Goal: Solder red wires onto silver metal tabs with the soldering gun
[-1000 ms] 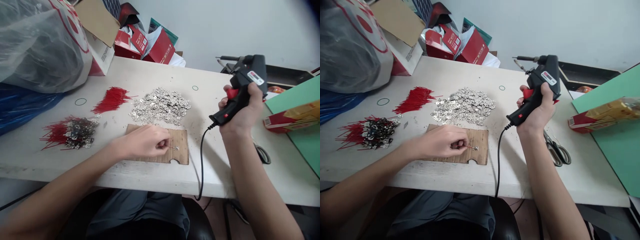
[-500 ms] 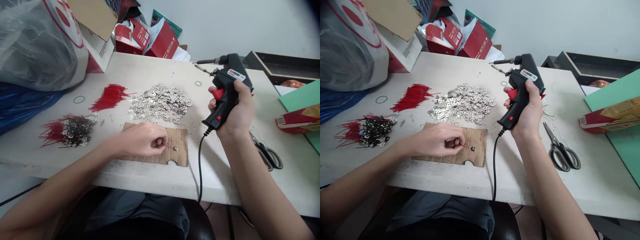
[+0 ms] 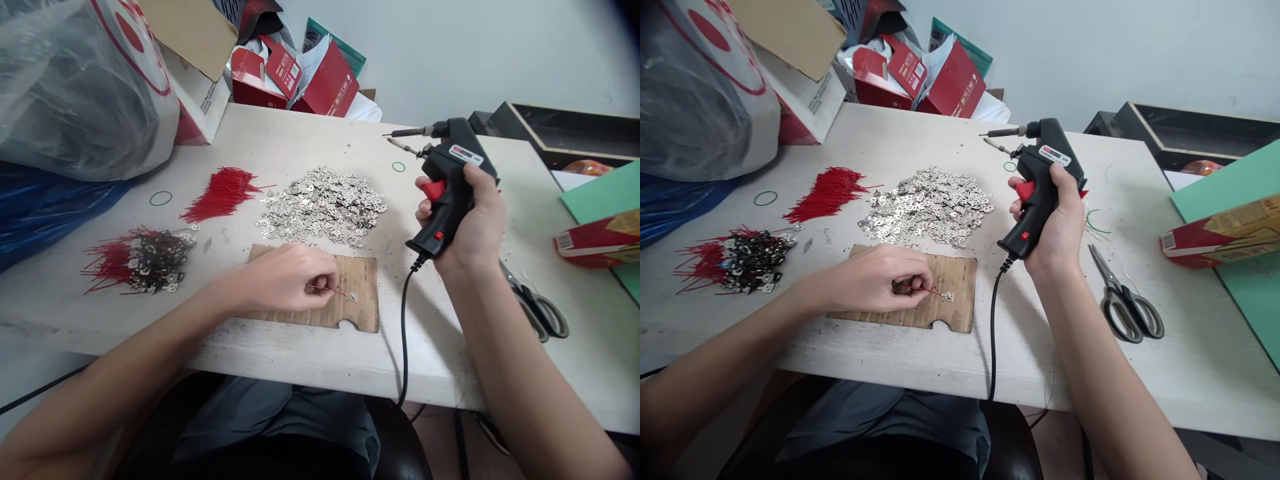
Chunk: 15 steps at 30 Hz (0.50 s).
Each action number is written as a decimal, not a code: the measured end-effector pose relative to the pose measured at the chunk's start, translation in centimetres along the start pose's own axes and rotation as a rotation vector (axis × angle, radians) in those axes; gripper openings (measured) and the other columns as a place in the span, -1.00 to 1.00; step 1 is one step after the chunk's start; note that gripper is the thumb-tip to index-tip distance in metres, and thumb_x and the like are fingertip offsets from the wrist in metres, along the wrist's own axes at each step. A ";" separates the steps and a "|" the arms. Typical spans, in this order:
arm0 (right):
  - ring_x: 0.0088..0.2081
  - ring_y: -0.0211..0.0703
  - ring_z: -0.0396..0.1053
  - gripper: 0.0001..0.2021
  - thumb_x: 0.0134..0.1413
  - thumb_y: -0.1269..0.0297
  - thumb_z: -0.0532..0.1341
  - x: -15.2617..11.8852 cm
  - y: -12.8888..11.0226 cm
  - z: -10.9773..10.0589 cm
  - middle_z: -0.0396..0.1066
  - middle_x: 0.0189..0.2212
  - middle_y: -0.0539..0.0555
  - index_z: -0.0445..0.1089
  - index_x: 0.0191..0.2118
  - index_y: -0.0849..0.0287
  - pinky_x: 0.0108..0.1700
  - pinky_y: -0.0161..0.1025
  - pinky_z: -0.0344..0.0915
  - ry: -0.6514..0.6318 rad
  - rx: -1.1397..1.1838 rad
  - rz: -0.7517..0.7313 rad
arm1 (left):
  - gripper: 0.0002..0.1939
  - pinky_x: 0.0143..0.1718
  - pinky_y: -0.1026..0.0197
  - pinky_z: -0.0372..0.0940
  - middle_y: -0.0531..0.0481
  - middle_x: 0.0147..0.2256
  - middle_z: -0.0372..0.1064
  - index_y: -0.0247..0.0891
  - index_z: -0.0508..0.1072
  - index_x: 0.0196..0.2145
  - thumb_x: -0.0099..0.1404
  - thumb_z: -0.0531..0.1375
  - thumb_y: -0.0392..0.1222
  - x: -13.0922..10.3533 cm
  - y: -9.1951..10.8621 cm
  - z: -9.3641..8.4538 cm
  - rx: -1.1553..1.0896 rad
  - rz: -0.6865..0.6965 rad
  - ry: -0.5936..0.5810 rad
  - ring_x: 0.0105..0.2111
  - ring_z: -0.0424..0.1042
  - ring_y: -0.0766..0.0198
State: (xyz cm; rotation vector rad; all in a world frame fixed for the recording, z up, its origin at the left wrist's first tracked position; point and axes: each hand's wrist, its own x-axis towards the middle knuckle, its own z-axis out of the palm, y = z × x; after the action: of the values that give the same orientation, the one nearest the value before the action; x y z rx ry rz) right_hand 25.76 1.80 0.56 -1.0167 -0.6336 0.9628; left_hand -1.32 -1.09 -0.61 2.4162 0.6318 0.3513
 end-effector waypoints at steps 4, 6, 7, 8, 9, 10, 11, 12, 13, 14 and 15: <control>-0.41 -0.13 0.39 -0.80 0.33 0.07 0.31 0.0 0.1 -0.2 0.68 -0.26 0.12 0.63 -0.23 0.02 -0.51 -0.21 0.33 -0.026 -0.063 0.020 | -0.88 -0.37 0.21 0.22 0.06 -0.37 0.50 -0.21 0.50 -0.33 0.37 0.23 -0.35 0.0 0.1 -0.1 0.007 -0.008 -0.001 -0.41 0.40 0.33; -0.40 -0.13 0.43 -0.78 0.33 0.06 0.31 0.1 0.2 -0.2 0.67 -0.25 0.15 0.64 -0.21 0.05 -0.50 -0.22 0.32 -0.031 -0.062 0.022 | -0.88 -0.37 0.21 0.22 0.05 -0.37 0.51 -0.21 0.50 -0.33 0.38 0.22 -0.35 0.0 0.1 -0.1 0.007 -0.016 -0.005 -0.40 0.41 0.33; -0.39 -0.14 0.44 -0.75 0.33 0.05 0.30 0.1 0.3 -0.2 0.66 -0.26 0.16 0.64 -0.21 0.09 -0.51 -0.25 0.30 -0.021 -0.051 0.013 | -0.88 -0.37 0.22 0.23 0.05 -0.36 0.51 -0.21 0.50 -0.33 0.39 0.22 -0.34 0.0 0.1 -0.1 0.003 -0.018 -0.008 -0.40 0.41 0.33; -0.38 -0.15 0.45 -0.72 0.34 0.04 0.28 0.1 0.4 -0.1 0.65 -0.27 0.17 0.64 -0.21 0.12 -0.52 -0.27 0.28 -0.005 -0.037 0.003 | -0.88 -0.37 0.22 0.23 0.05 -0.36 0.51 -0.21 0.49 -0.33 0.39 0.22 -0.34 0.0 0.1 -0.1 -0.001 -0.019 -0.012 -0.40 0.41 0.33; -0.38 -0.16 0.44 -0.70 0.34 0.04 0.27 0.1 0.4 -0.1 0.64 -0.28 0.18 0.64 -0.21 0.15 -0.52 -0.30 0.27 0.004 -0.027 0.001 | -0.88 -0.37 0.22 0.23 0.05 -0.36 0.51 -0.21 0.49 -0.33 0.39 0.22 -0.34 0.0 0.1 -0.2 -0.003 -0.020 -0.014 -0.40 0.42 0.33; -0.38 -0.17 0.44 -0.70 0.34 0.06 0.27 0.1 0.4 -0.1 0.64 -0.28 0.18 0.65 -0.21 0.15 -0.53 -0.31 0.27 0.007 -0.020 0.005 | -0.88 -0.37 0.22 0.23 0.05 -0.36 0.51 -0.21 0.49 -0.33 0.39 0.22 -0.34 0.0 0.1 -0.2 -0.003 -0.018 -0.014 -0.40 0.41 0.33; -0.39 -0.18 0.43 -0.72 0.34 0.07 0.27 0.1 0.5 -0.1 0.65 -0.28 0.17 0.65 -0.21 0.14 -0.53 -0.32 0.28 0.005 -0.019 0.012 | -0.88 -0.37 0.22 0.22 0.06 -0.36 0.51 -0.21 0.49 -0.33 0.39 0.22 -0.34 0.0 0.0 -0.2 -0.002 -0.015 -0.012 -0.40 0.41 0.33; -0.40 -0.17 0.42 -0.73 0.35 0.07 0.28 0.2 0.5 -0.1 0.65 -0.28 0.16 0.66 -0.20 0.13 -0.53 -0.32 0.29 -0.002 -0.019 0.017 | -0.88 -0.37 0.21 0.21 0.06 -0.36 0.51 -0.21 0.49 -0.34 0.38 0.23 -0.34 0.0 0.0 -0.2 0.001 -0.012 -0.009 -0.40 0.41 0.33; -0.41 -0.18 0.42 -0.74 0.36 0.08 0.29 0.2 0.4 -0.1 0.66 -0.27 0.15 0.66 -0.20 0.12 -0.53 -0.31 0.31 -0.011 -0.018 0.022 | -0.88 -0.37 0.21 0.21 0.06 -0.37 0.50 -0.22 0.49 -0.34 0.38 0.23 -0.34 0.0 0.0 -0.2 0.002 -0.011 -0.008 -0.40 0.40 0.33; -0.42 -0.18 0.43 -0.74 0.37 0.09 0.29 0.2 0.4 -0.1 0.66 -0.27 0.14 0.67 -0.20 0.13 -0.53 -0.32 0.32 -0.014 -0.013 0.026 | -0.88 -0.36 0.21 0.21 0.07 -0.37 0.50 -0.22 0.49 -0.34 0.38 0.23 -0.34 0.0 0.0 -0.2 0.002 -0.009 -0.006 -0.40 0.40 0.33; -0.42 -0.20 0.44 -0.74 0.38 0.11 0.28 0.2 0.4 -0.1 0.65 -0.27 0.14 0.67 -0.20 0.14 -0.53 -0.34 0.33 -0.013 -0.006 0.031 | -0.88 -0.36 0.21 0.21 0.07 -0.36 0.50 -0.22 0.49 -0.34 0.38 0.23 -0.34 0.0 0.0 -0.2 0.002 -0.008 -0.006 -0.40 0.40 0.33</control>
State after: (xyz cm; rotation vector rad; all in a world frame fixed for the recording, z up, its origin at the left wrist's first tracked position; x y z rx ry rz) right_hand 25.82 1.99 0.19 -1.0292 -0.6333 0.9956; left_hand -1.39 -1.01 -0.48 2.4146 0.6394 0.3401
